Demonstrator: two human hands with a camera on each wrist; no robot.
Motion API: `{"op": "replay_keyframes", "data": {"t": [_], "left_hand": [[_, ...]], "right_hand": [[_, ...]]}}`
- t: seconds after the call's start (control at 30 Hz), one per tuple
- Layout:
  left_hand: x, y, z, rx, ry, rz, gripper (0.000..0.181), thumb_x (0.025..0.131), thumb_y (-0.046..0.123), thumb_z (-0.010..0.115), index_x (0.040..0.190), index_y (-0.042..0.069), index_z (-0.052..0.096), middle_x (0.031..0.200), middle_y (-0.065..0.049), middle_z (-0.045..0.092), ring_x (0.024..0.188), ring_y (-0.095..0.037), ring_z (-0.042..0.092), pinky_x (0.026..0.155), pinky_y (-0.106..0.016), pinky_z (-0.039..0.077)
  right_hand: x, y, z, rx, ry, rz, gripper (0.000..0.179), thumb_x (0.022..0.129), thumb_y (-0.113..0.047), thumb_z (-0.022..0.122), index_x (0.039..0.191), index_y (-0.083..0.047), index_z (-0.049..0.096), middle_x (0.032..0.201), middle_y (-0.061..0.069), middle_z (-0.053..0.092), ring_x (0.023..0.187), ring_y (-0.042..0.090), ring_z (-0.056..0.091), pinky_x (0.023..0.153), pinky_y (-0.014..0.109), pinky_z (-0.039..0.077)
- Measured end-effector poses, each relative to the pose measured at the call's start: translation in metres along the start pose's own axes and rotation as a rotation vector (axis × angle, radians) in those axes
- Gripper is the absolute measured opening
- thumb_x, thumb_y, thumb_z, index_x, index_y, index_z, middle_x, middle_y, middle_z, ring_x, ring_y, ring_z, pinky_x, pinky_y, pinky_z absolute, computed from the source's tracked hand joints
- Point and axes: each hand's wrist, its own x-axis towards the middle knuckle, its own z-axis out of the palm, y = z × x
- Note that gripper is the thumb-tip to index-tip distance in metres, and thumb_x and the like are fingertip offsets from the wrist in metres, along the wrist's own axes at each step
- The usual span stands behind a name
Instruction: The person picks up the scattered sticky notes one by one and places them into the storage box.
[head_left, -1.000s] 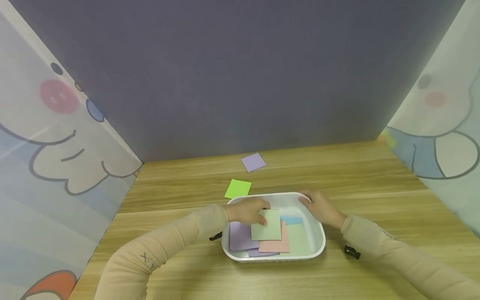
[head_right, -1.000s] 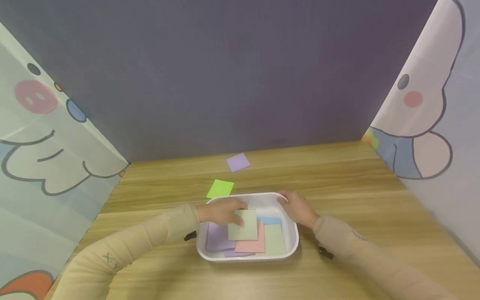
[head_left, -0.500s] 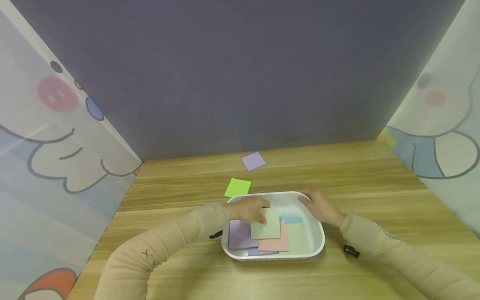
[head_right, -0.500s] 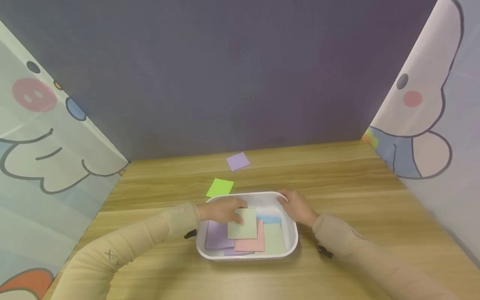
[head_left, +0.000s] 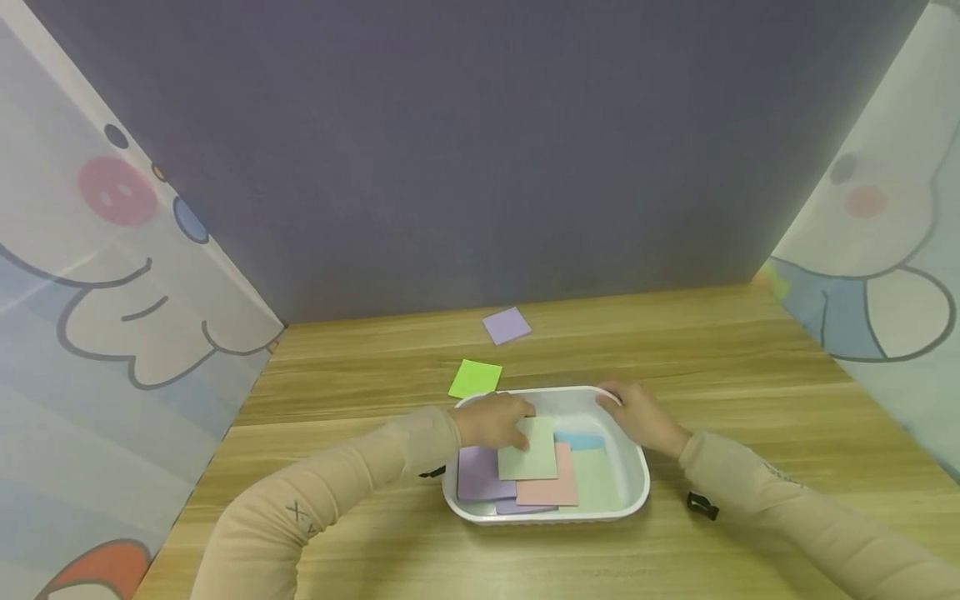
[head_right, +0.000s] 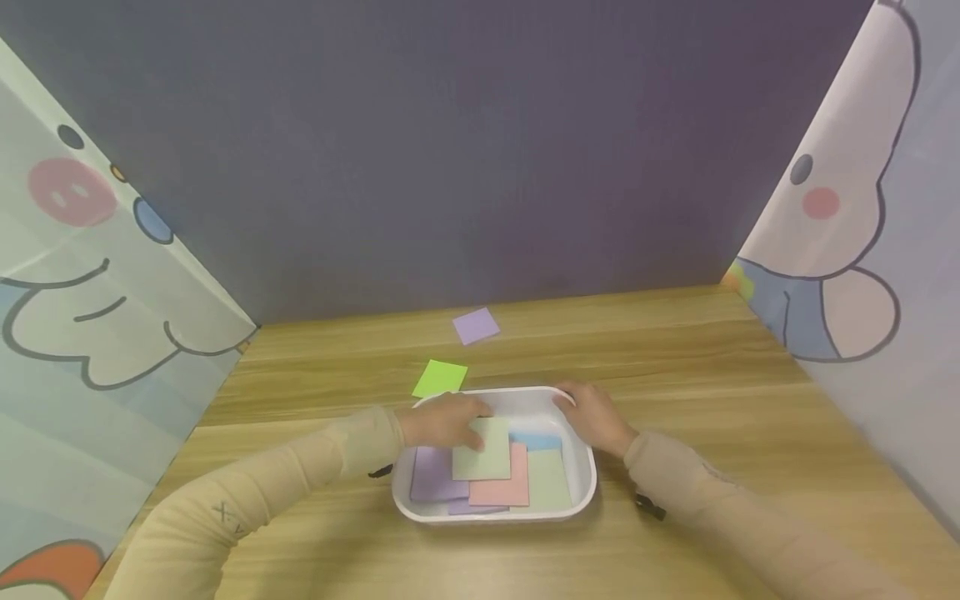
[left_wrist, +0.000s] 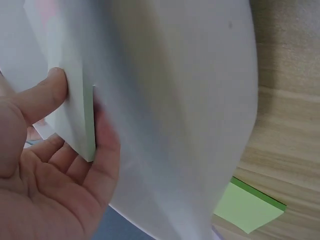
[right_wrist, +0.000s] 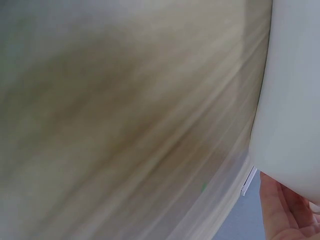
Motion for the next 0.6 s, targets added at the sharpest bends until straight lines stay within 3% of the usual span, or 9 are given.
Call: {"op": "replay_keyframes", "data": {"t": [0.33,0.6], "left_hand": [[-0.0014,-0.0006,0.0018,0.073,0.012,0.010,0.052,0.083,0.031,0.066,0.130,0.013,0.052,0.134,0.000,0.051,0.124,-0.018,0.047,0.104,-0.031,0.038],[0.0000,-0.0016,0.0038,0.140,-0.008,0.012,0.048,0.081,0.034,0.068,0.124,0.016,0.057,0.123,0.002,0.059,0.114,-0.015,0.054,0.098,-0.028,0.043]], "right_hand": [[-0.0003,-0.0002,0.0003,0.027,-0.011,0.008,0.028,0.095,-0.013,0.048,0.110,0.009,0.058,0.086,0.013,0.065,0.066,0.011,0.059,0.055,0.020,0.050],[0.0004,0.0034,0.0011,0.015,-0.007,0.015,0.027,0.094,-0.011,0.048,0.110,0.008,0.059,0.087,0.014,0.066,0.066,0.011,0.060,0.056,0.019,0.051]]}}
